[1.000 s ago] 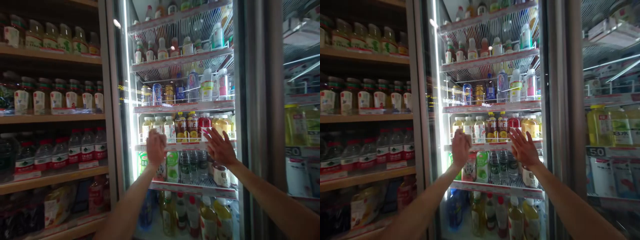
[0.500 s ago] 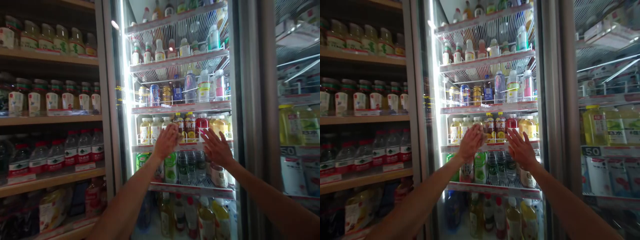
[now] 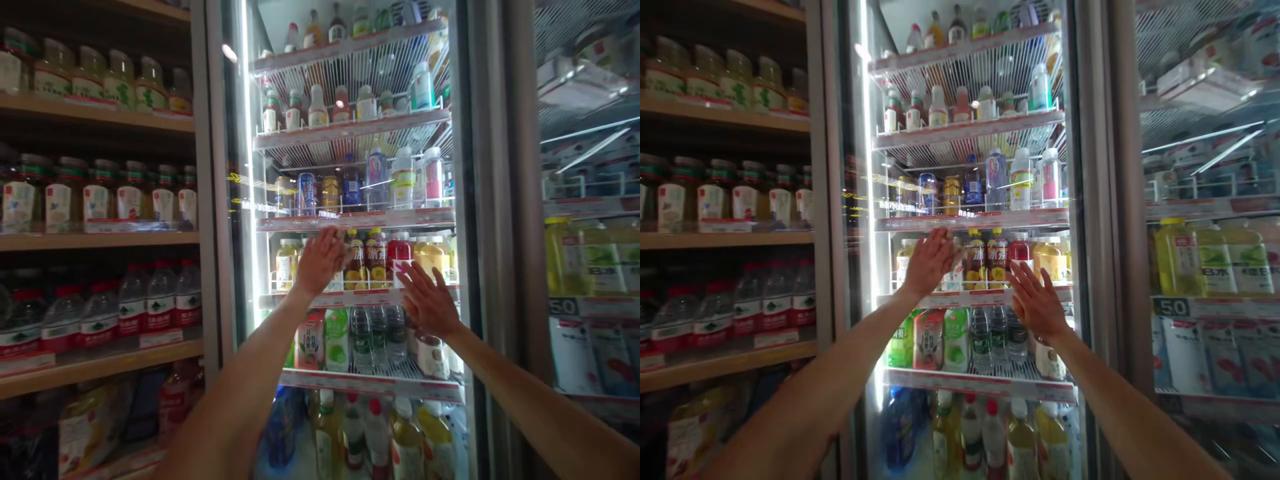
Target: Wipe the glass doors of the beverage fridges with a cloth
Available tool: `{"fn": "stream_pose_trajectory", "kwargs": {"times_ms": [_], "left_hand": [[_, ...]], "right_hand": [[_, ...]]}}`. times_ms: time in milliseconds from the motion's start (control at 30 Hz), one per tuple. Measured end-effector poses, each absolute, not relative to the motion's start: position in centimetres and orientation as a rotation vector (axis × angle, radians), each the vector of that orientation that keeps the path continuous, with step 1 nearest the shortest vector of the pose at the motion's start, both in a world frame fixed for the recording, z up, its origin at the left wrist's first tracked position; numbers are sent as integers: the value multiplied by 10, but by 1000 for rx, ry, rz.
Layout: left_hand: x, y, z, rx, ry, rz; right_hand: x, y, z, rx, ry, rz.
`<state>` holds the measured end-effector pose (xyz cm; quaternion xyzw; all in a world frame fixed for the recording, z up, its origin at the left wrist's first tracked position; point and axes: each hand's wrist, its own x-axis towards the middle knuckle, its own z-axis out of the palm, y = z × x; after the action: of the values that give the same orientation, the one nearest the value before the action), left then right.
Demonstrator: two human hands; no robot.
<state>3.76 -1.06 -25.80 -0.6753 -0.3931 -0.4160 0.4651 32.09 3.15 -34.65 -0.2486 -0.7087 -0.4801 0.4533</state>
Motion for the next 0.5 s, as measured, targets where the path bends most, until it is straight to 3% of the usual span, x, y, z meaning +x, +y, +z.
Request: {"fn": "stream_pose_trajectory", "kwargs": {"times_ms": [133,200,367,500], "left_hand": [[5,-18,-247,-1214,-1190,-1456],[13,-15,-243,-1230,-1168,-1437],[38,-9,-231,-1668,-935,-967],[0,-19,-221,-1374,-1130,-1331]], "right_hand": [[319,31,-347,-626,-1753,-1159],[319,31,-347,-624,-1753,-1149],[320,31,-346,-611,-1762,-1156],[320,29,-346,-621,-1756,-1159]]}}
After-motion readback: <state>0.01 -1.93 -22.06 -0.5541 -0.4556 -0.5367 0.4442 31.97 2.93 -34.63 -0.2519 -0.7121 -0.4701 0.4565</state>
